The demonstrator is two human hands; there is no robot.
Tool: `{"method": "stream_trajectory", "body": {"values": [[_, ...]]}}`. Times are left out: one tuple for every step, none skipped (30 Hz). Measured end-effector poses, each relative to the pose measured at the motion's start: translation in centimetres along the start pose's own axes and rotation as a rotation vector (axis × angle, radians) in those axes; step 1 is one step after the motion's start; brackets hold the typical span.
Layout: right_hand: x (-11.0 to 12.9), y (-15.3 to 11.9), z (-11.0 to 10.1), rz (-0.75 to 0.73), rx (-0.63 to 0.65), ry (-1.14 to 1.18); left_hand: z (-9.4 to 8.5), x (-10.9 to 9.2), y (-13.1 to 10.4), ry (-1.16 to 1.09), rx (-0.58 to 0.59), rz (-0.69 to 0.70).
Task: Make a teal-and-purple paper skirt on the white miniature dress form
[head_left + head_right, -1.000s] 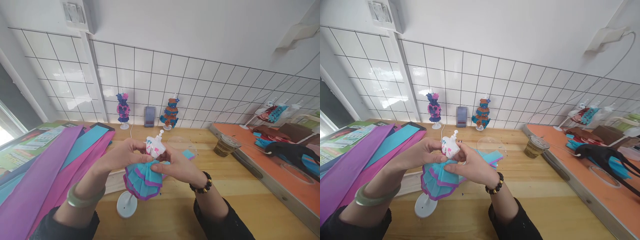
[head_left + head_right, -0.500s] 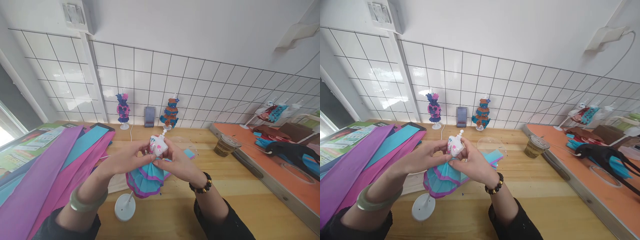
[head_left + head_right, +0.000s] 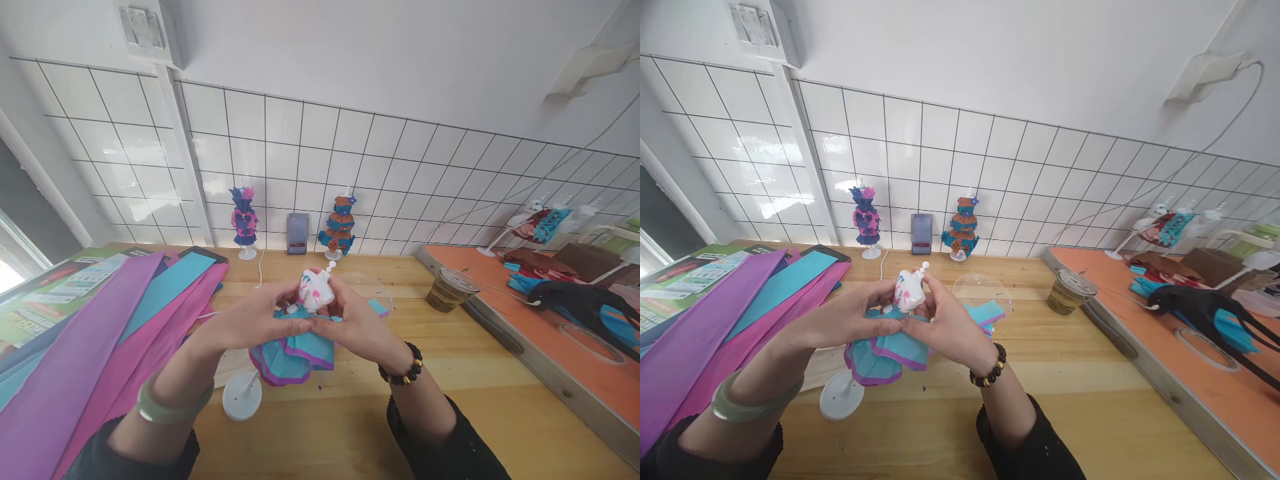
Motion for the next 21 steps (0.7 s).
{"method": "stream_trajectory", "body": {"values": [[-0.1,0.0,0.0,0.015,0.007,0.007,0.0,0.0,0.0,-0.014,0.006,0.000],[-0.2,-0.1,-0.1,0.030,0.011,0.019,0.0,-0.1,0.0,-0.026,0.011,-0.002],[-0.3,-0.1,-0.1,0.044,0.010,0.037,0.0,-0.1,0.0,-0.036,0.013,-0.004],[-0.4,-0.2,-0.2,0.054,0.007,0.057,-0.1,-0.1,0.0,-0.045,0.010,-0.006],[-0.5,-0.2,-0.3,0.062,0.006,0.077,-0.2,-0.1,0.0,-0.055,0.009,-0.006],[-0.7,-0.2,-0.3,0.070,0.010,0.094,-0.2,-0.2,0.0,-0.065,0.006,-0.004],[-0.9,-0.3,-0.3,0.083,0.014,0.105,-0.3,-0.2,0.0,-0.075,0.002,-0.001],[-1.1,-0.3,-0.3,0.098,0.012,0.112,-0.4,-0.3,0.0,-0.086,-0.003,0.001],[-1.3,-0.3,-0.4,0.113,0.006,0.113,-0.5,-0.2,0.0,-0.096,-0.007,0.001],[-1.4,-0.3,-0.5,0.125,-0.006,0.107,-0.6,-0.2,0.1,-0.106,-0.013,-0.001],[-1.5,-0.3,-0.7,0.131,-0.015,0.090,-0.7,-0.1,0.1,-0.115,-0.020,-0.003],[-1.4,-0.3,-0.8,0.135,-0.017,0.068,-0.8,0.0,0.1,-0.123,-0.026,-0.007],[-1.4,-0.3,-0.8,0.142,-0.014,0.043,-0.9,0.2,0.1,-0.130,-0.034,-0.012],[-1.5,-0.3,-0.9,0.152,-0.010,0.018,-1.0,0.4,0.1,-0.136,-0.043,-0.020],[-1.5,-0.4,-1.0,0.168,-0.010,-0.006,-1.1,0.6,0.1,-0.142,-0.050,-0.031],[-1.6,-0.5,-1.1,0.183,-0.015,-0.027,-1.1,0.7,0.1,-0.149,-0.055,-0.044],[-1.6,-0.6,-1.2,0.196,-0.022,-0.042,-1.1,0.9,0.1,-0.157,-0.056,-0.056],[-1.6,-0.6,-1.2,0.200,-0.026,-0.053,-1.1,1.0,0.1,-0.164,-0.056,-0.064],[-1.5,-0.7,-1.2,0.192,-0.020,-0.058,-1.0,0.9,0.1,-0.169,-0.055,-0.067],[-1.3,-0.7,-1.0,0.176,-0.006,-0.051,-1.0,0.8,0.1,-0.168,-0.052,-0.064],[-1.1,-0.6,-0.8,0.158,0.011,-0.034,-1.0,0.6,0.1,-0.162,-0.050,-0.057]]}}
Point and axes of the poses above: each hand's wrist, its own y-axis towards the middle knuckle, its own z-axis out of the palm, x = y × z, the point moved 10 cm from there along y, towards the middle knuckle, and after that the axes turned 4 degrees about -z, right-handed, at the moved point
